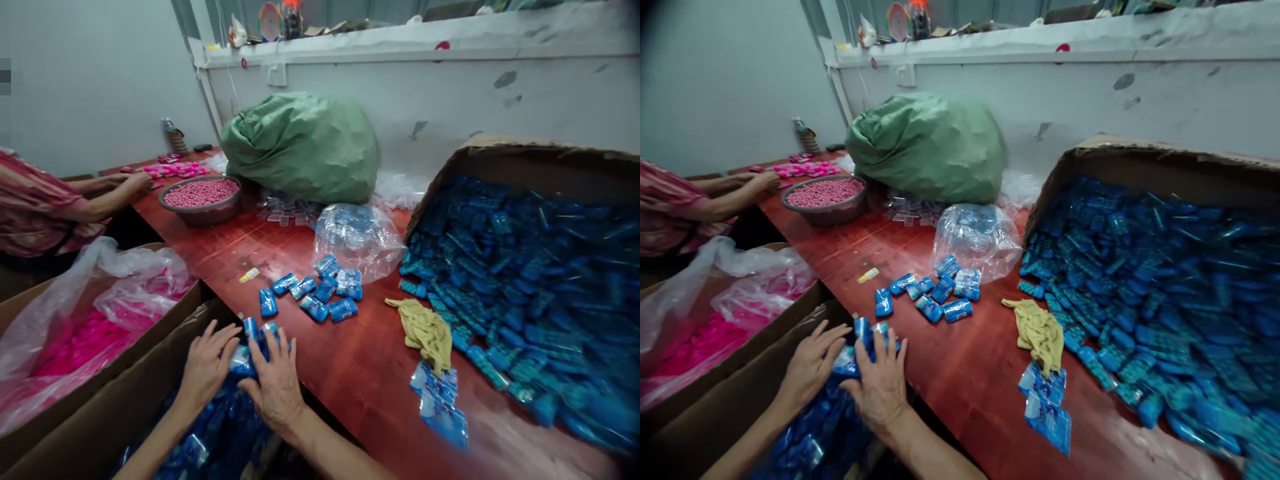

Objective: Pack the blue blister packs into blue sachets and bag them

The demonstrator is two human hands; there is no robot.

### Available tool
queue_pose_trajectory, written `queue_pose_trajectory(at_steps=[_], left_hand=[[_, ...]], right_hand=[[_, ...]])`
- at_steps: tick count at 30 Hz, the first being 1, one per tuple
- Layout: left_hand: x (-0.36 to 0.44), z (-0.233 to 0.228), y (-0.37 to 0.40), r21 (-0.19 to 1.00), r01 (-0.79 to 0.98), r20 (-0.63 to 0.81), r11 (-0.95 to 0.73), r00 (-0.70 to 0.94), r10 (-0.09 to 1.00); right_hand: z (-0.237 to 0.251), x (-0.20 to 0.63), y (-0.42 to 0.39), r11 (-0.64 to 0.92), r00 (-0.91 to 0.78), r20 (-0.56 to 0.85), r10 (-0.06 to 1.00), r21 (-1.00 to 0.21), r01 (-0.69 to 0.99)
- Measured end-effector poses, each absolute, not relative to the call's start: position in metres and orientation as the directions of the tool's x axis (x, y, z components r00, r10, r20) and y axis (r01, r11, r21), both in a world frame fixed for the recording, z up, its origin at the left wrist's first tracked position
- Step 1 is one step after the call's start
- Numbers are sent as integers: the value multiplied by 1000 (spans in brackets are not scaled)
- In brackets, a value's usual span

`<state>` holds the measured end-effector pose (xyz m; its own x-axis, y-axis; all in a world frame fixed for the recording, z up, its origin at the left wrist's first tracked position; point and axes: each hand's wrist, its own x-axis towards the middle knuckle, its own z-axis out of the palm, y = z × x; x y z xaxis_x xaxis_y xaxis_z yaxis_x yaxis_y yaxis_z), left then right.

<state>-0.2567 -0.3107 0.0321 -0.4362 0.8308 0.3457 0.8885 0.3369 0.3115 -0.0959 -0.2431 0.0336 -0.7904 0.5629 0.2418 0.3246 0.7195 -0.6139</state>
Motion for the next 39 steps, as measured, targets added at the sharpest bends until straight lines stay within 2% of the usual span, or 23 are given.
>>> queue_pose_trajectory(at_steps=[2,3,4,6,8,10,12,16,20,23,28,30,39], left_hand=[[-265,37,-324,320,856,402,407,-511,760],[-267,42,-323,335,845,430,417,-531,730],[-268,47,-316,360,840,443,406,-537,718],[-271,55,-287,431,829,431,356,-536,726],[-274,57,-245,495,825,369,274,-485,793],[-276,52,-200,546,814,280,200,-402,872],[-272,45,-161,562,816,251,137,-327,911],[-252,34,-110,563,826,251,10,-183,951],[-234,31,-97,521,850,258,-78,-70,964],[-231,29,-107,476,875,255,-86,-44,966],[-247,17,-150,324,946,268,-22,-69,961],[-261,11,-175,299,954,273,8,-93,957],[-319,-16,-294,427,864,292,268,-412,863]], right_hand=[[43,-90,-241,748,-809,292,510,-616,249],[47,-82,-233,747,-787,324,524,-618,243],[50,-72,-219,742,-744,359,564,-615,266],[49,-50,-179,690,-584,407,703,-589,420],[39,-32,-132,581,-371,450,813,-580,571],[25,-23,-94,486,-249,435,865,-609,627],[13,-22,-73,474,-287,379,880,-643,602],[2,-40,-74,494,-307,392,867,-600,629],[0,-62,-95,519,-389,343,855,-580,628],[0,-73,-110,520,-407,326,853,-585,622],[3,-88,-138,550,-493,279,824,-602,578],[4,-98,-154,561,-535,258,805,-624,544],[10,-136,-224,618,-752,210,624,-722,311]])
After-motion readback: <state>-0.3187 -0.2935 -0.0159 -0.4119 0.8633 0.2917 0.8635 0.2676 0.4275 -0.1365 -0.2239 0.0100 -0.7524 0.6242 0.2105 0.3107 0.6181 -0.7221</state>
